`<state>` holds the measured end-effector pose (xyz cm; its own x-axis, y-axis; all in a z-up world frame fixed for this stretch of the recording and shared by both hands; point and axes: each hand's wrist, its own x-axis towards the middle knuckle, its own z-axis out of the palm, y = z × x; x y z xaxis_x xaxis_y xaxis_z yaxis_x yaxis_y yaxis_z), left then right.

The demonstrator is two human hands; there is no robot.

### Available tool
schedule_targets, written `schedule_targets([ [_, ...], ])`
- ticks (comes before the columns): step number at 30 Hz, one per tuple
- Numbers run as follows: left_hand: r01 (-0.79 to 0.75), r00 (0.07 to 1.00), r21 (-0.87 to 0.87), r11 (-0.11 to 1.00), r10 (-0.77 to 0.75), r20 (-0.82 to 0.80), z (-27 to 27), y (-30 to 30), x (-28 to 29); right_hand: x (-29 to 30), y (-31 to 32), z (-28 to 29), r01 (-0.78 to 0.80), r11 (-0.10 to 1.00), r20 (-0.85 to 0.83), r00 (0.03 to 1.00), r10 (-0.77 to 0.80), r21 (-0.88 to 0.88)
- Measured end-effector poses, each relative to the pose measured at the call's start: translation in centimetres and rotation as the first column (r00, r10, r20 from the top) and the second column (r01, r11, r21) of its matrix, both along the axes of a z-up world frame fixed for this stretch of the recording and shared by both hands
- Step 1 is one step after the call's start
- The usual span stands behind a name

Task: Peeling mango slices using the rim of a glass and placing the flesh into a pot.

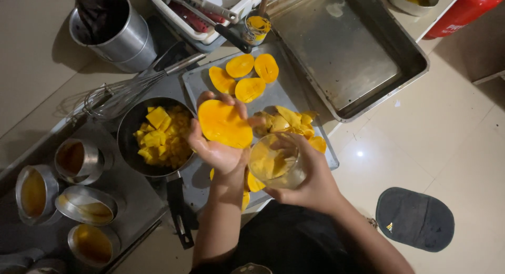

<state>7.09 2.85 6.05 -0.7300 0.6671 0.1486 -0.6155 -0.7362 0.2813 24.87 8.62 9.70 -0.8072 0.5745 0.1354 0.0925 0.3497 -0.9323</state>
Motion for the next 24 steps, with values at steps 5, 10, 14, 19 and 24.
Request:
schedule_targets([
  [5, -0.008, 0.994, -0.022, 1.0, 0.006, -0.109, 0.1, 0.1, 0.6, -0.4, 0.3, -0.6, -0.026, 1.0, 0.021, 0.999, 0.026, -0.002],
  [10, -0.026, 0.992, -0.065, 0.998, 0.018, -0.127, -0.4, 0.1, 0.8, -0.5, 0.6, -0.6, -0.023, 1.0, 0.039, 0.999, 0.023, -0.013],
  [14, 0.022, 0.99, -0.032, 0.999, -0.026, -0.137, -0.2, 0.0, 0.9, -0.6, 0.7, -0.2, -0.026, 1.0, 0.069, 0.997, 0.026, -0.005],
  [19, 0.087, 0.987, -0.032, 0.996, -0.091, -0.135, -0.1, 0.1, 1.3, -0.7, 0.7, -0.2, -0.031, 0.998, 0.035, 0.999, 0.033, -0.049],
  [24, 0.115, 0.99, -0.035, 0.993, -0.118, -0.079, -0.6, 0.4, 1.5, -0.7, 0.8, -0.1, -0.021, 0.999, 0.046, 0.999, 0.019, 0.037],
])
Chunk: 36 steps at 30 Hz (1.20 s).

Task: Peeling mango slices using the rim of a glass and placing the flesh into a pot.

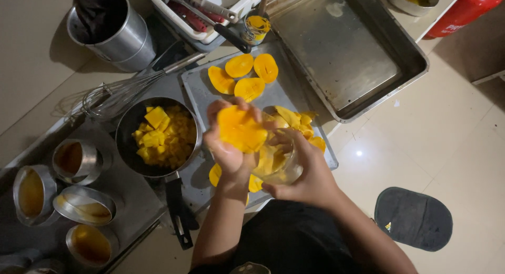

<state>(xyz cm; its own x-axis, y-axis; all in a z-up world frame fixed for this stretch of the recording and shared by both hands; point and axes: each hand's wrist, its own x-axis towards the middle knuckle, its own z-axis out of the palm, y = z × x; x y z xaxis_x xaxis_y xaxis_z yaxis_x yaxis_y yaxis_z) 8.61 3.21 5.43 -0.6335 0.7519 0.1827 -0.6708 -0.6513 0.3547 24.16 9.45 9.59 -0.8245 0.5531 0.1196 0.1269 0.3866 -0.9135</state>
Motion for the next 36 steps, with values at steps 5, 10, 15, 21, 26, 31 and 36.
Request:
schedule_targets([
  [5, -0.183, 0.983, -0.031, 0.983, 0.184, 0.027, 0.8, -0.3, -1.2, 0.8, -0.7, -0.3, 0.014, 1.0, -0.013, 1.0, -0.014, -0.014],
  [10, -0.117, 0.967, -0.044, 0.992, 0.124, 0.223, 1.5, 0.3, -1.7, 0.9, -0.9, -0.2, 0.026, 0.999, -0.068, 0.997, -0.028, -0.033],
  [15, 0.039, 0.892, -0.068, 0.997, -0.004, 0.452, 1.5, 0.6, -1.7, 1.0, -0.8, 0.0, 0.053, 0.998, -0.08, 0.995, -0.056, -0.044],
  [21, 0.011, 0.95, -0.002, 1.0, -0.01, 0.313, -0.6, 0.6, -1.4, 0.9, -1.2, 0.3, 0.043, 0.996, -0.082, 0.995, -0.05, -0.079],
  [26, -0.021, 0.975, -0.045, 0.999, 0.031, 0.221, 0.6, 0.2, -0.8, 0.7, -1.2, 0.5, 0.077, 0.997, -0.03, 0.996, -0.078, -0.028],
  [31, -0.058, 0.991, -0.068, 0.996, 0.065, 0.117, 0.3, 0.4, -0.5, 0.9, -1.3, 0.6, 0.073, 0.997, 0.001, 0.997, -0.073, -0.024],
  [36, -0.052, 0.999, -0.044, 0.998, 0.053, 0.013, 0.5, 0.5, -0.1, 0.7, -1.1, 0.4, 0.06, 0.994, -0.022, 0.998, -0.062, -0.091],
])
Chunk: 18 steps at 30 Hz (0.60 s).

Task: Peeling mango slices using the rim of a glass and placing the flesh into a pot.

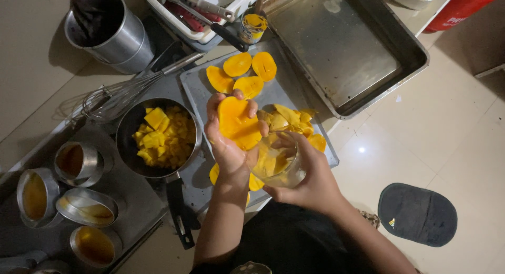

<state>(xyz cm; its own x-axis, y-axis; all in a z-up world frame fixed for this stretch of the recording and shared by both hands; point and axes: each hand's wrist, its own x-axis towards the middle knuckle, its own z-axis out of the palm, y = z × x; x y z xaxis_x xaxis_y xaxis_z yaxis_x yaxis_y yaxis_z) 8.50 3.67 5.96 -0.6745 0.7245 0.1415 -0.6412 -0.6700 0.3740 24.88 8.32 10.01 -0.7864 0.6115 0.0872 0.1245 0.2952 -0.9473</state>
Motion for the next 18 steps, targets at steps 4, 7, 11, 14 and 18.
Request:
schedule_targets([
  [4, -0.023, 1.0, -0.032, 0.999, 0.023, 0.0, -0.7, 0.2, -0.1, 0.0, -0.1, 0.0, 0.02, 0.998, 0.059, 0.998, -0.023, 0.053],
  [7, -0.059, 0.998, -0.037, 0.998, 0.059, 0.02, -1.1, 0.4, -0.3, 0.0, -0.3, -0.5, 0.032, 0.995, 0.024, 0.999, -0.034, 0.098],
  [11, -0.073, 0.993, -0.08, 0.994, 0.08, 0.083, -0.8, 0.6, -0.3, -0.1, -0.4, -0.9, 0.045, 0.994, -0.009, 0.999, -0.045, 0.097],
  [14, -0.007, 0.987, -0.089, 0.996, 0.021, 0.157, -1.1, 0.6, -0.1, -0.2, -0.3, -0.9, 0.054, 0.996, -0.033, 0.998, -0.051, 0.068],
  [18, 0.022, 0.993, 0.062, 0.998, -0.029, 0.117, -4.7, 0.5, -0.4, 0.0, -0.2, -0.5, 0.061, 0.996, 0.045, 0.997, -0.064, 0.064],
])
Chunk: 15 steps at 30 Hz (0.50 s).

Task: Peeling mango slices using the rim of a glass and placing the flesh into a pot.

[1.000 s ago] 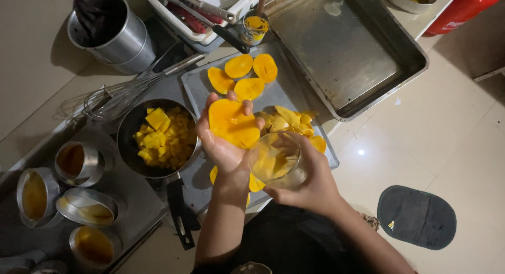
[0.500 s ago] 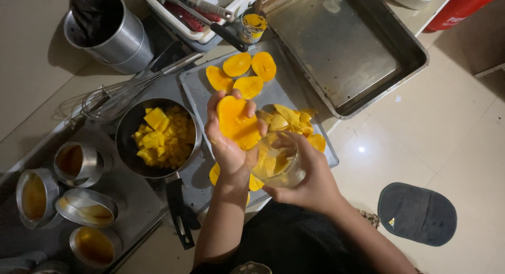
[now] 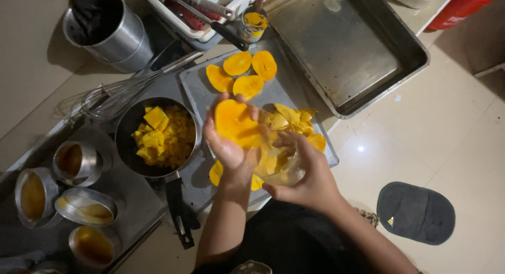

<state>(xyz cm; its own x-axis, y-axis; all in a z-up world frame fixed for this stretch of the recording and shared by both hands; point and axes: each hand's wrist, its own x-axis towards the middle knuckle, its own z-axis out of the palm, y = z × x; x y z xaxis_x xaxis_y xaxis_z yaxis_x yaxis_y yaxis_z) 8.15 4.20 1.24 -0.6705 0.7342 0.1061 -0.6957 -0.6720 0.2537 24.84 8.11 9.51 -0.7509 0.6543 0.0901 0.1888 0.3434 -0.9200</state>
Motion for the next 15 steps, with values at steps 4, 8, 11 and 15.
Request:
schedule_targets([
  [4, -0.043, 0.999, -0.008, 0.999, 0.043, 0.028, 2.7, 0.0, -0.1, 0.2, 0.0, -0.2, -0.048, 0.999, -0.049, 0.998, 0.048, -0.011],
  [8, 0.032, 0.998, -0.154, 0.988, -0.022, 0.063, 4.5, -0.1, -0.2, 0.0, 0.2, 0.3, -0.01, 1.0, 0.032, 0.999, 0.011, -0.021],
  [11, 0.138, 0.988, -0.165, 0.977, -0.123, 0.096, 4.1, -0.3, -0.1, 0.0, 0.4, 0.2, -0.021, 1.0, 0.036, 0.999, 0.021, -0.012],
  [15, 0.182, 0.979, -0.062, 0.981, -0.175, 0.103, 2.7, -0.2, 0.0, 0.0, 0.4, 0.0, -0.023, 0.998, 0.054, 0.998, 0.02, 0.058],
])
